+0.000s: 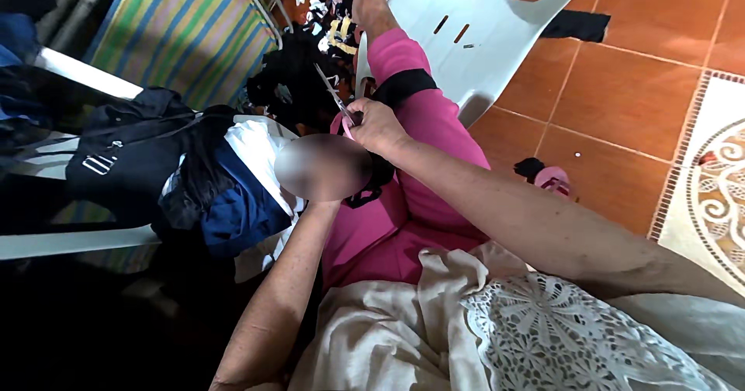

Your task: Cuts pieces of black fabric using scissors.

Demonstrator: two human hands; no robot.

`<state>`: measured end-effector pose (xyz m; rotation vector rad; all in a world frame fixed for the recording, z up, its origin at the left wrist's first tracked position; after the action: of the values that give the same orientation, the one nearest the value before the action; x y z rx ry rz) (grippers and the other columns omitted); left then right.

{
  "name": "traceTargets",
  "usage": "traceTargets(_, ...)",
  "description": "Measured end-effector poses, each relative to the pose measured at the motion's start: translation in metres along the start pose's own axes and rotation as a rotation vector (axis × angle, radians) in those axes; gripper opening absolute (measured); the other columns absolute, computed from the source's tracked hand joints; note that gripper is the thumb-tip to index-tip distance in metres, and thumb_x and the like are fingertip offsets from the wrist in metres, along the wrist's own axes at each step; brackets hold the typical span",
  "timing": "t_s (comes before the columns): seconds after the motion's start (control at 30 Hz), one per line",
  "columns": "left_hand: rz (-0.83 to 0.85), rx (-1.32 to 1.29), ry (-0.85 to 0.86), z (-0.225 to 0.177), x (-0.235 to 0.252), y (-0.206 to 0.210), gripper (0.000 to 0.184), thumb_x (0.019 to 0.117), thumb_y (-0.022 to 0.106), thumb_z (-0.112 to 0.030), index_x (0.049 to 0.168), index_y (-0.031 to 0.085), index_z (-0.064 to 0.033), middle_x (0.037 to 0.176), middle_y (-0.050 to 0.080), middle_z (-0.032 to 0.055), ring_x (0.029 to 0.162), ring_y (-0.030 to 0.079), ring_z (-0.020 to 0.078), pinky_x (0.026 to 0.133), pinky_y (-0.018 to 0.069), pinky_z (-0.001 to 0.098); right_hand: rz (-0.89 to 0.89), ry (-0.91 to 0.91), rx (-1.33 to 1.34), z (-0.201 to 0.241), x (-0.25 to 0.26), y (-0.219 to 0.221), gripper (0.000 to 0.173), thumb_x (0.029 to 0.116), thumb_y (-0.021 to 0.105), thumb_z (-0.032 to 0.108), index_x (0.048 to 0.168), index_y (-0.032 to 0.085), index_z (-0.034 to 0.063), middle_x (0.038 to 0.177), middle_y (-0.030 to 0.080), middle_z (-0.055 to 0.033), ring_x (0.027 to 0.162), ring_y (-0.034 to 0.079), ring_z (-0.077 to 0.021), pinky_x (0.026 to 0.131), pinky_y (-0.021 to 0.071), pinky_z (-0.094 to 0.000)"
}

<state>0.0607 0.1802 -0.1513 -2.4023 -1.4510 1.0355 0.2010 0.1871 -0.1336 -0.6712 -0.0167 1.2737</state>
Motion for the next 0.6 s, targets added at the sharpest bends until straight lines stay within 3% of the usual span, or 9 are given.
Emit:
traceTargets(0.07, -0.021, 0.014, 0.042, 0.000, 0.000, 0.002, 0.018, 0.0990, 0.062, -0.006, 0.115, 0.070, -0.0037, 0.107, 0.070, 0.0127, 0.085, 0.065, 0.0194, 0.077, 0.0532, 0.0394, 0.033, -0.007, -0.072, 0.003, 0.000, 0.000, 0.042, 0.0905, 0.076, 0.016, 0.129, 0.063, 0.0054, 0.111, 0.069, -0.0189, 0.098, 0.068, -0.0337, 0.086, 0.0540, -0.0555)
traceTargets(0.13, -0.048, 0.032, 0.084, -0.001, 0.000, 0.002, 0.019, 0.0993, 0.059, -0.004, 0.113, 0.071, -0.0018, 0.109, 0.071, 0.0143, 0.094, 0.066, 0.0230, 0.085, 0.0532, 0.0441, 0.073, -0.020, -0.175, 0.006, 0.000, 0.004, 0.044, 0.0892, 0.078, 0.020, 0.128, 0.062, 0.0053, 0.113, 0.068, -0.0197, 0.105, 0.066, -0.0368, 0.088, 0.0521, -0.0592)
traceTargets(0.27, -0.073, 0.130, 0.121, -0.005, -0.008, 0.001, 0.021, 0.1010, 0.056, -0.004, 0.114, 0.072, -0.0015, 0.112, 0.070, 0.0162, 0.101, 0.067, 0.0256, 0.092, 0.0528, 0.0457, 0.092, -0.022, -0.334, 0.009, -0.004, 0.008, 0.041, 0.0902, 0.072, 0.013, 0.128, 0.060, 0.0038, 0.114, 0.067, -0.0202, 0.108, 0.066, -0.0389, 0.088, 0.0525, -0.0596)
traceTargets(0.37, -0.099, 0.135, 0.135, -0.007, -0.013, 0.000, 0.021, 0.1004, 0.057, -0.002, 0.116, 0.070, -0.0006, 0.115, 0.068, 0.0174, 0.101, 0.067, 0.0257, 0.090, 0.0553, 0.0437, 0.056, -0.009, -0.399, 0.008, -0.006, 0.008, 0.034, 0.0940, 0.069, 0.015, 0.125, 0.061, 0.0045, 0.112, 0.068, -0.0196, 0.107, 0.067, -0.0387, 0.086, 0.0530, -0.0588)
traceTargets(0.47, -0.114, 0.090, 0.077, -0.002, -0.013, -0.001, 0.021, 0.1005, 0.058, -0.004, 0.119, 0.068, -0.0014, 0.109, 0.070, 0.0156, 0.089, 0.069, 0.0228, 0.082, 0.0575, 0.0412, 0.052, -0.008, -0.410, 0.007, -0.006, 0.008, 0.030, 0.0963, 0.067, 0.017, 0.124, 0.062, 0.0064, 0.112, 0.069, -0.0185, 0.108, 0.067, -0.0379, 0.086, 0.0530, -0.0584)
traceTargets(0.6, -0.117, 0.023, 0.062, 0.001, -0.011, -0.003, 0.020, 0.0991, 0.065, -0.010, 0.117, 0.068, -0.0003, 0.103, 0.069, 0.0139, 0.081, 0.067, 0.0194, 0.076, 0.0562, 0.0377, 0.019, 0.006, -0.152, -0.005, 0.002, -0.001, 0.031, 0.0934, 0.069, 0.011, 0.123, 0.065, 0.0040, 0.108, 0.069, -0.0187, 0.095, 0.068, -0.0338, 0.084, 0.0546, -0.0548)
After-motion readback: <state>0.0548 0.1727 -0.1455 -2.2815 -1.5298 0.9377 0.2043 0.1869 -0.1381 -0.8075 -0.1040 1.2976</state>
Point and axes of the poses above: each hand's wrist, its own x-axis towards the middle knuckle, its own y-axis out of the palm, z = x × y, the point moved 9 cm from there along x, towards the middle knuckle
